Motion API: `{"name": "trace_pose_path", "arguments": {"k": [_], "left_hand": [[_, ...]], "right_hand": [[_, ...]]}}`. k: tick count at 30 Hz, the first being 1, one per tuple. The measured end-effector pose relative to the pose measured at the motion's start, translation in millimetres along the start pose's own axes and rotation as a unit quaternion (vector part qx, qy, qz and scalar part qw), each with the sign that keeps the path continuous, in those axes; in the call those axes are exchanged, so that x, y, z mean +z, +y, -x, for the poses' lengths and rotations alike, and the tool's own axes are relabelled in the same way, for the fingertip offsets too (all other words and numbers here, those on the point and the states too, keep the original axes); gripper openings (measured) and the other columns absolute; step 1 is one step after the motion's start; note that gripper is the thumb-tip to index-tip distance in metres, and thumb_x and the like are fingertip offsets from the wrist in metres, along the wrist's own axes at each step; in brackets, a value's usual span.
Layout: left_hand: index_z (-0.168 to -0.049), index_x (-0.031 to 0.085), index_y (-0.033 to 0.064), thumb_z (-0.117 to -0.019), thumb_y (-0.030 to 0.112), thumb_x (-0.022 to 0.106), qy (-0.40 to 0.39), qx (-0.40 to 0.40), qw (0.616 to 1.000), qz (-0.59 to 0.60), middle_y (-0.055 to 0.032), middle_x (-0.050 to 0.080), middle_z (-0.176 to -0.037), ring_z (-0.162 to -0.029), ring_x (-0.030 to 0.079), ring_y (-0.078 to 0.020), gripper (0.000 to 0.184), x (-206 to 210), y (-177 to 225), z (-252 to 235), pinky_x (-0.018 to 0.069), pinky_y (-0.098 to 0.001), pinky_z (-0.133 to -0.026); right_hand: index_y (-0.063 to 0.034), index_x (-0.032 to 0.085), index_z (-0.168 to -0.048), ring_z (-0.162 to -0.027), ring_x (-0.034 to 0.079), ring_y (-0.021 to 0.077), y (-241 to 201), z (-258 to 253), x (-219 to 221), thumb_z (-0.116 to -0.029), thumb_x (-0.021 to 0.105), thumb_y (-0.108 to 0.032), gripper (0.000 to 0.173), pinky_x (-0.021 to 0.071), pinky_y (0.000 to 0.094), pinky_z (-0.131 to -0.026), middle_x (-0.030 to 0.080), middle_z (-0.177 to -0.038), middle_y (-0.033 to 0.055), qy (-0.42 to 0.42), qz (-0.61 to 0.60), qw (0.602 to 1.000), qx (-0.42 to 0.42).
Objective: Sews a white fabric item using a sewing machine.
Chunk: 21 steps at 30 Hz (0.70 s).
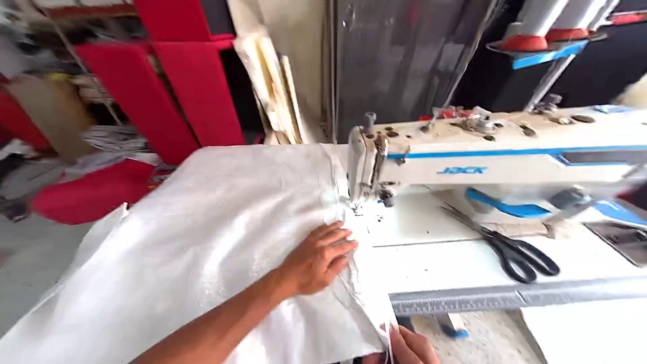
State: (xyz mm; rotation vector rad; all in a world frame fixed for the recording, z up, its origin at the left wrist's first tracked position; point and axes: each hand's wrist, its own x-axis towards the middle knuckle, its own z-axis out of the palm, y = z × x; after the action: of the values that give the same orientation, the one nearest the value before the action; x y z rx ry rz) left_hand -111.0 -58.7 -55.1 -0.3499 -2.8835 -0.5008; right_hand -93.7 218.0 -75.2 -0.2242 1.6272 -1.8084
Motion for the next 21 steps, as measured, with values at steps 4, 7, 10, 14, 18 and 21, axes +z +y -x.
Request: {"name": "trace_pose_path", "arguments": {"k": [4,7,10,14,18,21], "left_hand": [[-0.143,0.062,0.0248,-0.1047,0.017,0.043,-0.005,0.112,0.994,-0.007,0.0031,0.049,-0.158,-0.154,0.031,-0.0205,0.043,0.9,-2.2,3.2,0.0278,-0.0469,-0.126],[-0.137,0.067,0.0195,-0.0997,0.006,0.043,-0.055,0.121,0.991,0.002,0.0023,0.056,-0.151,-0.149,0.041,-0.0186,0.046,-6.5,-0.5,1.3,0.0307,-0.0483,-0.124],[-0.130,0.072,0.0179,-0.1027,0.014,0.037,-0.083,0.034,0.996,0.023,0.0034,0.059,-0.148,-0.148,0.042,-0.0151,0.044,-15.2,15.0,0.8,0.0297,-0.0444,-0.125],[-0.125,0.070,0.0123,-0.1073,0.050,0.029,-0.109,-0.157,0.981,0.038,-0.0027,0.058,-0.148,-0.148,0.041,-0.0203,0.058,-16.8,60.8,-9.5,0.0278,-0.0517,-0.123],[-0.143,0.058,0.0235,-0.1007,0.065,0.037,-0.058,-0.159,0.986,-0.006,-0.0029,0.046,-0.157,-0.156,0.024,-0.0256,0.063,14.0,65.4,0.7,0.0162,-0.0624,-0.124],[-0.143,0.061,0.0261,-0.1023,0.059,0.041,-0.005,-0.093,0.995,-0.017,0.0001,0.041,-0.162,-0.158,0.019,-0.0230,0.056,22.1,53.8,12.5,0.0167,-0.0555,-0.127]], "right_hand": [[0.0050,0.064,-0.100,-0.062,0.073,0.0193,-4.3,-1.1,3.7,-0.1119,0.033,-0.016,0.039,0.0633,0.0346,-0.060,0.075,-0.073,0.0121,-0.001,-0.016,1.000,0.017],[0.0039,0.063,-0.098,-0.061,0.073,0.0191,-8.0,-4.1,5.2,-0.1125,0.034,-0.018,0.039,0.0626,0.0337,-0.059,0.074,-0.073,0.0122,0.010,-0.012,0.999,0.034],[0.0033,0.064,-0.096,-0.061,0.074,0.0205,-7.0,-7.3,10.3,-0.1126,0.036,-0.018,0.038,0.0630,0.0335,-0.057,0.075,-0.074,0.0133,0.020,-0.006,0.999,0.033],[0.0032,0.064,-0.093,-0.059,0.073,0.0200,-5.1,-11.4,16.6,-0.1121,0.037,-0.017,0.039,0.0625,0.0332,-0.055,0.074,-0.072,0.0131,0.036,-0.005,0.999,0.015],[0.0031,0.063,-0.094,-0.058,0.073,0.0204,-5.5,-17.4,14.4,-0.1126,0.036,-0.018,0.039,0.0626,0.0335,-0.054,0.074,-0.072,0.0130,0.051,-0.003,0.999,0.011],[0.0025,0.063,-0.094,-0.058,0.073,0.0203,-11.2,-20.9,16.5,-0.1127,0.038,-0.022,0.039,0.0622,0.0333,-0.054,0.074,-0.071,0.0129,0.054,-0.010,0.998,0.028]]}}
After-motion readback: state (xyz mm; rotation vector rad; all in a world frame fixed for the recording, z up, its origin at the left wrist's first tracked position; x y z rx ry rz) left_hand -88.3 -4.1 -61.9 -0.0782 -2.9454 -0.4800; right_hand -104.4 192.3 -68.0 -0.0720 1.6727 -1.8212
